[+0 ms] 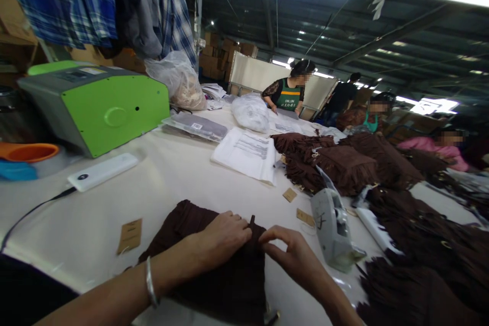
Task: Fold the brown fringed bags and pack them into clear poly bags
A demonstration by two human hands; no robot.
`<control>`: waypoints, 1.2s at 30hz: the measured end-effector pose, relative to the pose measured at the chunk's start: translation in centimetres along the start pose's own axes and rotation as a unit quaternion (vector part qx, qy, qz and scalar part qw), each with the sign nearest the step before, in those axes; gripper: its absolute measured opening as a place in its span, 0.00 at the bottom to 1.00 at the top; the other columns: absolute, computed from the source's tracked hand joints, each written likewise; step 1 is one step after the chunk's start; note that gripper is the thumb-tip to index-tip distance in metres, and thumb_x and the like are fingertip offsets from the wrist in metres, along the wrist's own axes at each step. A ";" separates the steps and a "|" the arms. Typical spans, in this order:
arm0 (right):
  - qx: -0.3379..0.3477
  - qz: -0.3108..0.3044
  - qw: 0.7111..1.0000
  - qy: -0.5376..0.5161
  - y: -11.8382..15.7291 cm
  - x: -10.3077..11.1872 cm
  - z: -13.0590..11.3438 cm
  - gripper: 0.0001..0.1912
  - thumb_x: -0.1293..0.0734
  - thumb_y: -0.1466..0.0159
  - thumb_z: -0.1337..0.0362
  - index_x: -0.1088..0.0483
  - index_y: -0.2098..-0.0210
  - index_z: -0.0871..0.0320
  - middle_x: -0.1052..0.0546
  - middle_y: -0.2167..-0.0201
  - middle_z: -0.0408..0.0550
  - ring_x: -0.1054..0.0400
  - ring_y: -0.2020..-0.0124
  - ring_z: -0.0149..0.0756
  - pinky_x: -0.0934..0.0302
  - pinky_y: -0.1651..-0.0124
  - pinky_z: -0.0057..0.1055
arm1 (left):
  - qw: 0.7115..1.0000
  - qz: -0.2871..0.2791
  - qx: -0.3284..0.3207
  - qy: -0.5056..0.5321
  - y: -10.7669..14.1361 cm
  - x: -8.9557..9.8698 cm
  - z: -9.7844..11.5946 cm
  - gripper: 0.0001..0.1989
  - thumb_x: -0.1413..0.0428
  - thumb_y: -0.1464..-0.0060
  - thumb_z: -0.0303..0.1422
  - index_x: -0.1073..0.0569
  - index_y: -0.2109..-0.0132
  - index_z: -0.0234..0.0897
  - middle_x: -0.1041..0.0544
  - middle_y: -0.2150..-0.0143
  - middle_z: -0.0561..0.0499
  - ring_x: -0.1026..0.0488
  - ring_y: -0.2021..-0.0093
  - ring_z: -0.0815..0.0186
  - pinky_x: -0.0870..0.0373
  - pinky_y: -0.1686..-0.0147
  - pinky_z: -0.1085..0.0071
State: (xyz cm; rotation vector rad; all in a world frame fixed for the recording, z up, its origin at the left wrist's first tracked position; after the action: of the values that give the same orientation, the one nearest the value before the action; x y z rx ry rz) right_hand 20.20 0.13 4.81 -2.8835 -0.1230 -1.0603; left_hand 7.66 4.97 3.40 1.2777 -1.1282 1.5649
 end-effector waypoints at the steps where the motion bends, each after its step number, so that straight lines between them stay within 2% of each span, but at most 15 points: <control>1: -0.013 0.029 0.999 0.002 -0.1 0.5 0.5 0.08 0.36 0.39 0.66 0.24 0.66 0.54 0.20 0.65 0.43 0.27 0.62 0.37 0.36 0.54 0.30 | 1.000 0.002 0.000 -0.004 0.5 0.0 0.7 0.04 0.46 0.40 0.25 0.29 0.60 0.37 0.24 0.62 0.50 0.27 0.62 0.61 0.32 0.61 0.65; 3: -0.023 0.089 0.995 0.022 -0.7 1.1 1.5 0.12 0.38 0.36 0.61 0.24 0.60 0.55 0.20 0.59 0.47 0.27 0.55 0.40 0.37 0.49 0.34 | 1.000 0.002 0.007 -0.014 1.3 -0.3 1.6 0.03 0.46 0.40 0.25 0.29 0.61 0.37 0.24 0.62 0.50 0.28 0.63 0.61 0.33 0.61 0.64; 5: -0.018 0.129 0.990 0.047 -1.6 0.9 2.2 0.18 0.41 0.34 0.59 0.27 0.50 0.56 0.23 0.49 0.50 0.31 0.47 0.41 0.41 0.42 0.38 | 1.000 0.004 0.012 -0.020 1.7 -0.8 2.0 0.03 0.46 0.40 0.25 0.29 0.61 0.37 0.25 0.63 0.50 0.29 0.63 0.61 0.33 0.63 0.63; 8: -0.027 0.118 0.988 0.096 -3.6 -0.3 3.0 0.20 0.42 0.35 0.63 0.31 0.45 0.57 0.27 0.44 0.50 0.35 0.42 0.39 0.46 0.38 0.37 | 1.000 0.010 0.014 -0.018 2.1 -1.2 2.0 0.03 0.46 0.41 0.24 0.29 0.61 0.37 0.25 0.63 0.51 0.29 0.63 0.60 0.33 0.62 0.63; 10: -0.056 0.104 0.986 0.120 -5.0 -0.6 3.6 0.18 0.42 0.36 0.64 0.27 0.50 0.57 0.23 0.50 0.50 0.31 0.47 0.39 0.42 0.42 0.35 | 1.000 0.010 0.013 -0.012 2.4 -1.2 2.0 0.04 0.46 0.41 0.24 0.29 0.61 0.37 0.25 0.62 0.50 0.29 0.62 0.61 0.33 0.62 0.64; 13: -0.102 0.092 0.982 0.130 -7.0 -0.7 4.7 0.14 0.38 0.37 0.57 0.24 0.60 0.57 0.20 0.62 0.49 0.27 0.59 0.41 0.38 0.55 0.34 | 1.000 0.012 0.012 -0.011 2.8 -1.2 2.1 0.05 0.48 0.41 0.23 0.29 0.62 0.37 0.25 0.62 0.50 0.29 0.62 0.61 0.34 0.62 0.64; 15: -0.132 0.081 0.979 0.132 -8.2 -1.0 5.7 0.13 0.32 0.42 0.54 0.24 0.66 0.57 0.20 0.68 0.49 0.27 0.65 0.41 0.39 0.62 0.32 | 1.000 0.014 0.015 -0.011 3.1 -1.2 2.2 0.05 0.47 0.41 0.23 0.29 0.62 0.36 0.25 0.62 0.49 0.29 0.62 0.61 0.34 0.62 0.64; 17: -0.161 0.080 0.974 0.135 -9.0 -1.5 6.9 0.10 0.28 0.48 0.59 0.25 0.69 0.57 0.21 0.71 0.48 0.28 0.67 0.41 0.41 0.66 0.31 | 1.000 0.010 0.015 -0.006 3.4 -1.3 2.3 0.04 0.46 0.42 0.24 0.29 0.63 0.37 0.25 0.62 0.49 0.29 0.62 0.61 0.34 0.62 0.64; 19: -0.177 0.084 0.972 0.133 -9.6 -2.1 7.7 0.10 0.28 0.53 0.67 0.26 0.69 0.57 0.22 0.71 0.47 0.29 0.68 0.40 0.43 0.67 0.30 | 1.000 0.008 0.024 0.008 3.7 -1.2 2.3 0.03 0.46 0.42 0.25 0.30 0.63 0.37 0.25 0.62 0.50 0.28 0.62 0.61 0.34 0.63 0.65; 22: -0.174 0.085 0.975 0.106 -9.9 -2.8 8.4 0.15 0.32 0.55 0.73 0.27 0.66 0.58 0.23 0.73 0.44 0.31 0.70 0.36 0.44 0.68 0.28 | 0.995 0.037 0.086 0.039 3.6 -0.5 1.2 0.03 0.47 0.41 0.26 0.30 0.60 0.38 0.25 0.59 0.50 0.29 0.60 0.60 0.32 0.59 0.63; 25: -0.161 0.084 0.982 0.054 -9.7 -2.7 8.4 0.16 0.34 0.54 0.73 0.27 0.64 0.59 0.25 0.77 0.41 0.33 0.75 0.33 0.44 0.71 0.27 | 0.981 0.083 0.158 0.080 3.2 0.0 -0.7 0.12 0.43 0.43 0.28 0.31 0.51 0.38 0.27 0.49 0.46 0.31 0.48 0.57 0.35 0.47 0.59; 28: -0.126 0.090 0.988 -0.018 -9.1 -2.3 7.5 0.17 0.35 0.50 0.69 0.29 0.59 0.59 0.28 0.79 0.38 0.35 0.77 0.31 0.44 0.73 0.26 | 0.979 0.072 0.148 0.120 2.1 -0.8 -1.7 0.20 0.40 0.45 0.32 0.32 0.46 0.38 0.32 0.41 0.42 0.39 0.37 0.52 0.42 0.39 0.54; 32: -0.068 0.114 0.986 -0.101 -8.1 -2.1 5.5 0.18 0.34 0.48 0.62 0.31 0.57 0.58 0.31 0.78 0.36 0.36 0.76 0.30 0.41 0.71 0.26 | 0.974 0.051 0.136 0.172 1.4 -2.2 -2.2 0.13 0.38 0.47 0.36 0.26 0.55 0.38 0.33 0.38 0.43 0.43 0.34 0.50 0.45 0.37 0.53; 36: -0.042 0.131 0.979 -0.152 -7.1 -2.4 4.3 0.18 0.32 0.48 0.60 0.32 0.58 0.56 0.28 0.71 0.40 0.32 0.72 0.32 0.36 0.67 0.29 | 0.964 0.054 0.146 0.215 2.0 -2.1 -2.2 0.11 0.36 0.51 0.34 0.26 0.60 0.38 0.33 0.38 0.44 0.44 0.34 0.50 0.45 0.37 0.53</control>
State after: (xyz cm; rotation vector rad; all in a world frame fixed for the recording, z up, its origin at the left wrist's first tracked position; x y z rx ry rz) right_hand 20.41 7.43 0.23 -3.0052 0.2873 -0.5912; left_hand 5.56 6.45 0.83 0.9930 -0.7192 2.0276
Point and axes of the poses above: each hand's wrist, its own y-axis away from the middle knuckle, its own x-axis out of the back of the hand, z = x × y, the point moved 7 cm from there along -y, towards the middle knuckle
